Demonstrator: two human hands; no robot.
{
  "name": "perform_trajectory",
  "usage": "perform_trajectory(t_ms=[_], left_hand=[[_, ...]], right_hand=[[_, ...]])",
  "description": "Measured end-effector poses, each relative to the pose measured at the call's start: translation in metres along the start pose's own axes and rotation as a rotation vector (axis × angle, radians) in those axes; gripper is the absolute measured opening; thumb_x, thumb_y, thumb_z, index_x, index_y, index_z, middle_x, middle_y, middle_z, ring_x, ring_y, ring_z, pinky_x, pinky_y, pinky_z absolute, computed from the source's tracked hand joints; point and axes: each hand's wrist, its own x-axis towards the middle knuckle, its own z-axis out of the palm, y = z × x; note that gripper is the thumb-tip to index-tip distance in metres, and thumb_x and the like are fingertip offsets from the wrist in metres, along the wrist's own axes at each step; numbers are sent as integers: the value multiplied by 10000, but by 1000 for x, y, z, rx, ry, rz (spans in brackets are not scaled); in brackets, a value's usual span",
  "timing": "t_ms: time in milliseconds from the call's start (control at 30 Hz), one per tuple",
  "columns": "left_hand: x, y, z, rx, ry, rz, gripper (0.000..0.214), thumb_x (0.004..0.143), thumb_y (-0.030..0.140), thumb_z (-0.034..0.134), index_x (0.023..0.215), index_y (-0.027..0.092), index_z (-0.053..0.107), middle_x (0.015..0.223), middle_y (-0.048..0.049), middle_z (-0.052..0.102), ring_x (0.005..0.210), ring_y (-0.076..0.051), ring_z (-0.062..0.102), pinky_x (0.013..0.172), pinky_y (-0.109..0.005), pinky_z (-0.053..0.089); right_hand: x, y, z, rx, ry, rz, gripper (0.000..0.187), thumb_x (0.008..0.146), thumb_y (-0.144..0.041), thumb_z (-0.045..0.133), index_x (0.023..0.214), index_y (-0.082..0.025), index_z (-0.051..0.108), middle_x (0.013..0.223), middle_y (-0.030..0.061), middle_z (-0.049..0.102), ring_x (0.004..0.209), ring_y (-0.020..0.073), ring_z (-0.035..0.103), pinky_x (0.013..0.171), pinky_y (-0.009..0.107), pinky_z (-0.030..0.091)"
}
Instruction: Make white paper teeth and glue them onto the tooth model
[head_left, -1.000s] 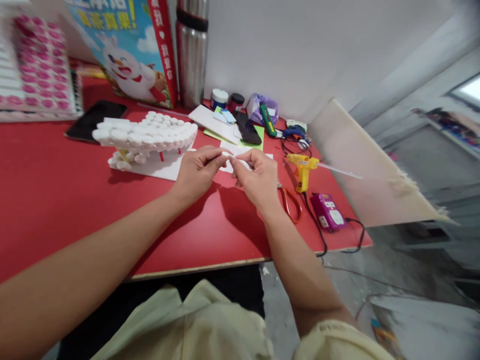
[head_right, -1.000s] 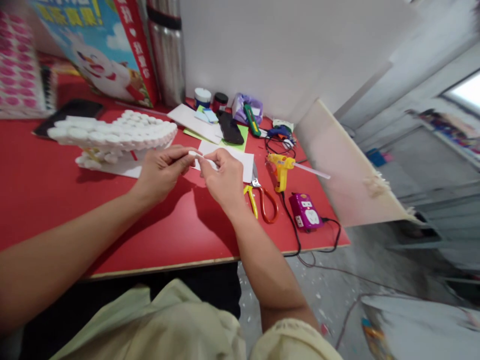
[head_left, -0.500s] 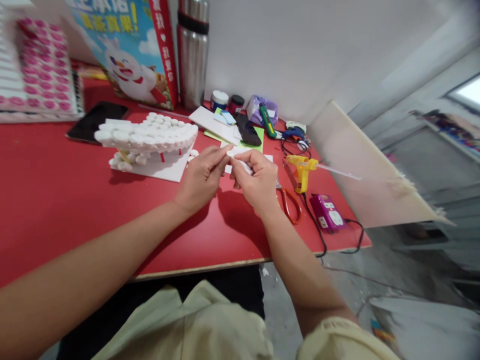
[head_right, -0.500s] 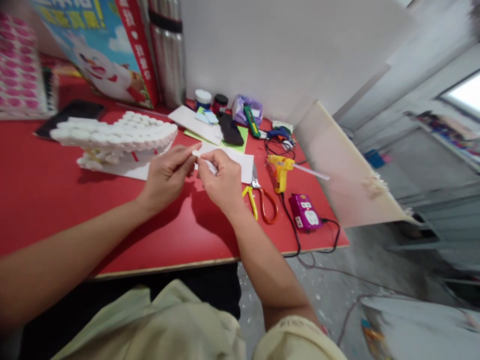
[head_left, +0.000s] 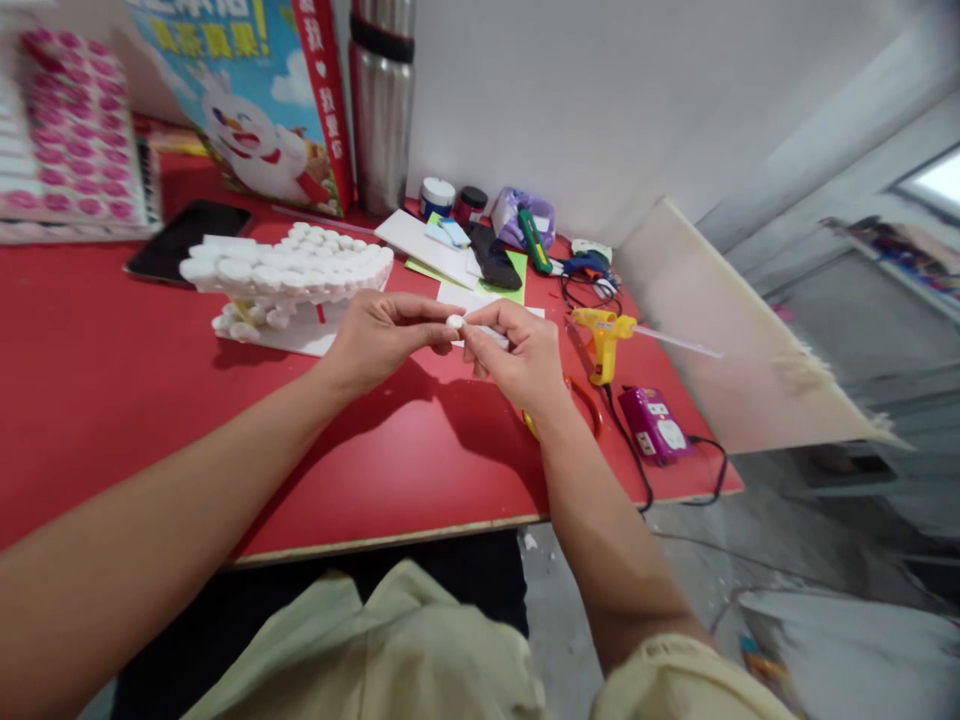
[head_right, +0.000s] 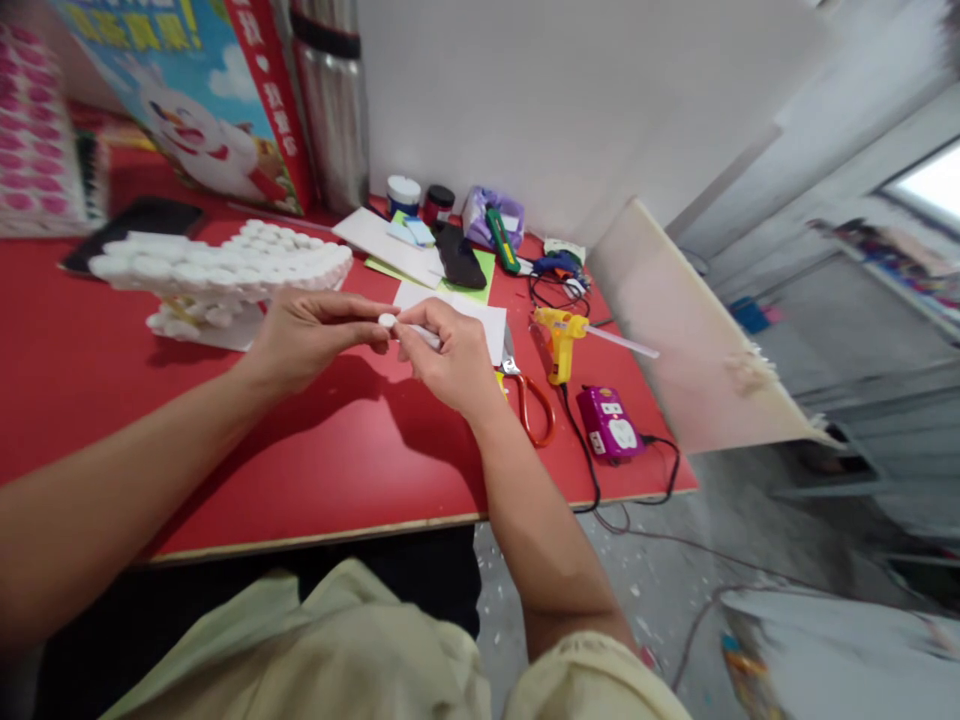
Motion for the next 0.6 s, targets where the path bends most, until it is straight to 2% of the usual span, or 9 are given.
perform_trajectory(t_ms=[167,300,467,600], left_hand=[[1,6,-3,34,-14,-39,166,706,263,852,850,183,831,704,-29,777,651,-170,725,702,-304,612],[0,6,-2,62,-19,-25,115,700,255,847,794,201,811,687,-24,773,641,-170,724,676,-289,601],[-1,-1,4,-7,26,76,125,702,283,872,739,204,782,671,-26,763,610,-172,709,627,-295,588],[1,-5,4,-1,-29,70,150,737,289,862,806,173,796,694,-40,764,633,-170,705,658,-306,593]], right_hand=[[0,0,-1,12,-50,-2,269,964,-444,713,896,-191,653,679,-31,694,485,91,595,504,234,455],[-1,0,1,12,-58,-4,228,975,-401,702,902,-191,653,683,-33,695,486,92,600,509,235,460],[-3,2,3,-57,-31,16,174,977,-356,672,899,-203,642,693,-21,702,519,109,617,529,249,479],[-2,6,6,-27,2,71,155,948,-324,677,864,-203,630,680,-30,701,489,100,615,516,241,482]])
